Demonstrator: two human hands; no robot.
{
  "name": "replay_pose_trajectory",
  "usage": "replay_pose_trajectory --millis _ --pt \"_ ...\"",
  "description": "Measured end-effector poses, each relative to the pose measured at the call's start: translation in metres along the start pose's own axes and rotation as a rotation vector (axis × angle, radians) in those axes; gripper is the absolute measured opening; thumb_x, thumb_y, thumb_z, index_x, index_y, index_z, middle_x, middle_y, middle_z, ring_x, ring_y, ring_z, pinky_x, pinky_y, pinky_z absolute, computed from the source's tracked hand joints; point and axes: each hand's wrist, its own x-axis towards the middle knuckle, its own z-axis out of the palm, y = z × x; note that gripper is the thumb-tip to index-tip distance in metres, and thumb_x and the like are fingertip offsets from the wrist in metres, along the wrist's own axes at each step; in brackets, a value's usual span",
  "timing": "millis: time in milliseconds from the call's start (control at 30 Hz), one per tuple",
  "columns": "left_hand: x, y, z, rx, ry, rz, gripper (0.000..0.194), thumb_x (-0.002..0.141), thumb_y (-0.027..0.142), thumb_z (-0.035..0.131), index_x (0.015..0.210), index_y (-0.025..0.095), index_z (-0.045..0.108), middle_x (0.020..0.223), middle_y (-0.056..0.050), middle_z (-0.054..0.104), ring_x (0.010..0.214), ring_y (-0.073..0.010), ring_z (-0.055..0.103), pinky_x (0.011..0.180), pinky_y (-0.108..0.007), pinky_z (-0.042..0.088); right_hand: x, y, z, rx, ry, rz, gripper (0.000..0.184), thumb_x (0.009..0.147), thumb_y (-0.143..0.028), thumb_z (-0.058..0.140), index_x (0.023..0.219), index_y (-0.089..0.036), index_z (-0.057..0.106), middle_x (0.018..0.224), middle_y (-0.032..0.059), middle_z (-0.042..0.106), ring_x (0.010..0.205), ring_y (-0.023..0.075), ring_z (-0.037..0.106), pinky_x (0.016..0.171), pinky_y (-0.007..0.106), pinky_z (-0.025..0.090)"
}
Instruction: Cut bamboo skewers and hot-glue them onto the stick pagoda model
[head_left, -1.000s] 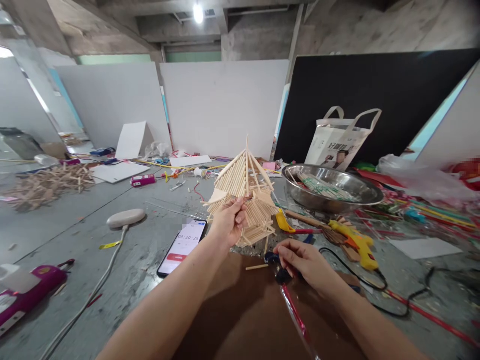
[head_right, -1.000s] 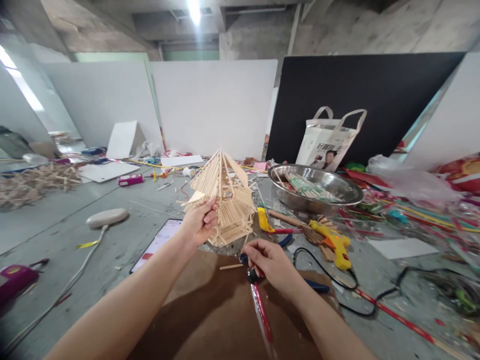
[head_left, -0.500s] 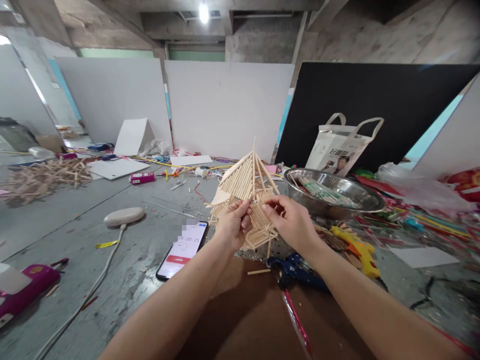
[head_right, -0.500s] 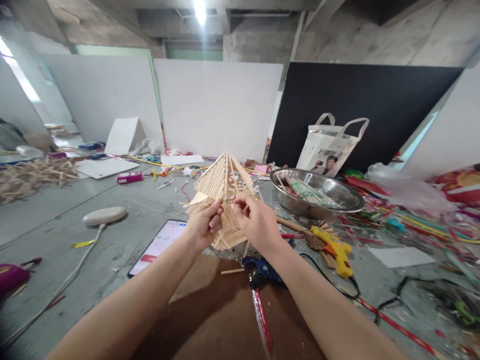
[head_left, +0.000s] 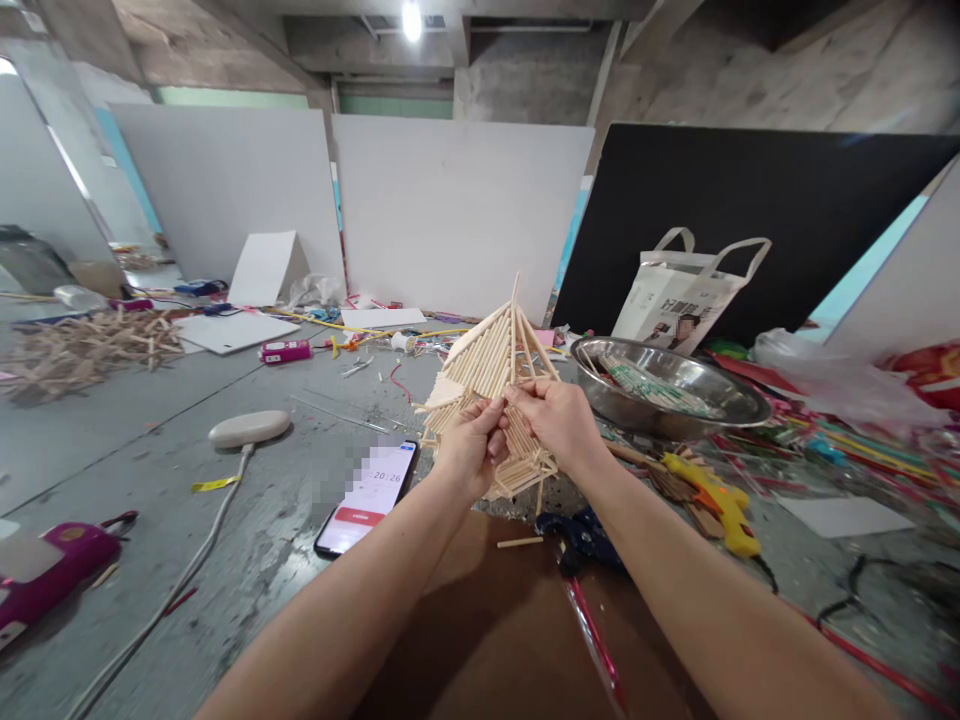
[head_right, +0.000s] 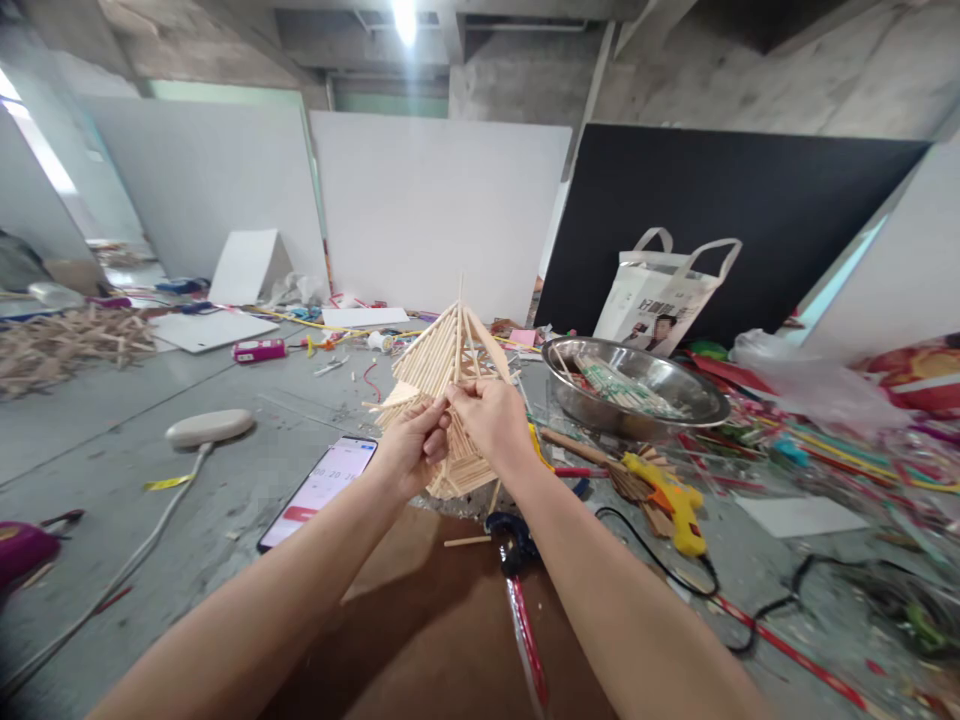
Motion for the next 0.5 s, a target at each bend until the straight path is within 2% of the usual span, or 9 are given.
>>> replay_pose_trajectory --millis 233,500 --pt "0.000 0.000 -0.003 0.038 -0.025 0.025 0.027 0.063 0.029 0.065 0.065 0.014 0.043 0.049 0.008 0.046 0.028 0.0009 0.031 0.030 -0.014 0.018 -0.002 -0.002 0.012 0.379 -0.003 0.127 0.021 0.064 -0.037 0.058 0.059 -0.016 0.053 0.032 -0.0090 0.038 0.026 0.0034 0.026 0.031 0.020 0.020" --pt "-0.001 0.002 -0.004 0.140 -0.036 0.016 0.030 0.060 0.030 0.068 0.063 0.014 0.043 0.048 0.008 0.046 0.028 0.0003 0.033 0.030 -0.013 0.020 -0.003 0.001 0.016 0.465 -0.001 0.124 0.023 0.063 -0.035 0.059 0.053 -0.017 0.048 0.033 -0.0085 0.039 0.028 0.0036 0.030 0.032 0.019 0.024"
